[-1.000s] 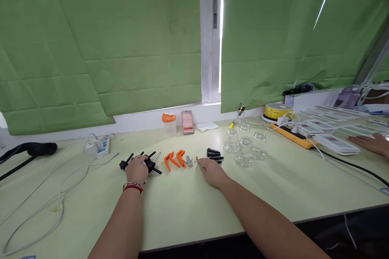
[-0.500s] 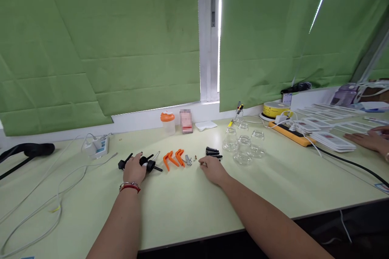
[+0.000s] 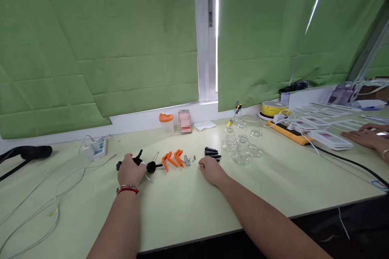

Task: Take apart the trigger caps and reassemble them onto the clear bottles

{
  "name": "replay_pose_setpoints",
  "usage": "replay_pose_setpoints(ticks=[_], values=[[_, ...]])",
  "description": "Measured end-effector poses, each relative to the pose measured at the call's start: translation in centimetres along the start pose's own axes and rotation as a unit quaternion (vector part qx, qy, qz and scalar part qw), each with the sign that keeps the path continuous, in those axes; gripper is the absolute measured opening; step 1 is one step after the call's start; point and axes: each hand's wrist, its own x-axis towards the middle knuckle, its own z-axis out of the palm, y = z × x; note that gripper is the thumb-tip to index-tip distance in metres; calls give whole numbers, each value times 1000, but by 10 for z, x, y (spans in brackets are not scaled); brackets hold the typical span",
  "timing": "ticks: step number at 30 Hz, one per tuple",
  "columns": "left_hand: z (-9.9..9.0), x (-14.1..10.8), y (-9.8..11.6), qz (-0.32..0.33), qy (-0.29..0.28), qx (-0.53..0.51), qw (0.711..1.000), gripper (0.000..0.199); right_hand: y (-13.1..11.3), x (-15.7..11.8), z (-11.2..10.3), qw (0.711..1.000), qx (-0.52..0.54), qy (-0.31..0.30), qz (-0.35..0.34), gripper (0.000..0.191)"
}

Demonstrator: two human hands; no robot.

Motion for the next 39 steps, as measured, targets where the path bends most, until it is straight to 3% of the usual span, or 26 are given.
replay_pose_setpoints(ticks=[4,7,10,12,14,16,18,21,25,28,32,34,39], values=[[-5,-7,8,3,162,-97,982,60,1,1,2,1000,10,-3,1,15],[-1,-12,16,24,194,-187,963,45,1,0,2,999,32,-2,2,14],[4,-23,29,47,133,-236,962,38,-1,-1,0,998,64,-1,2,12],[7,-33,39,80,87,-263,958,41,-3,-1,1,989,146,-15,24,11],[10,-44,48,110,58,-289,949,44,-5,-2,2,953,293,-43,63,8],[14,-55,57,123,28,-313,941,45,-8,-4,4,893,436,-75,87,6],[20,-64,64,136,7,-346,928,45,-11,-6,6,849,514,-97,78,11],[29,-73,72,168,-28,-434,885,42,-14,-8,7,819,560,-106,68,24],[35,-78,78,183,-51,-511,839,42,-12,-6,7,809,576,-85,81,33],[33,-80,80,203,-77,-534,817,44,-10,-4,7,818,565,-48,93,32],[23,-79,78,274,-116,-466,833,40,-6,-1,3,831,545,-18,106,26],[18,-77,74,308,-160,-419,839,36,-5,0,2,838,534,-2,111,22],[15,-72,65,367,-301,-337,813,29,-1,3,1,844,524,33,110,16]])
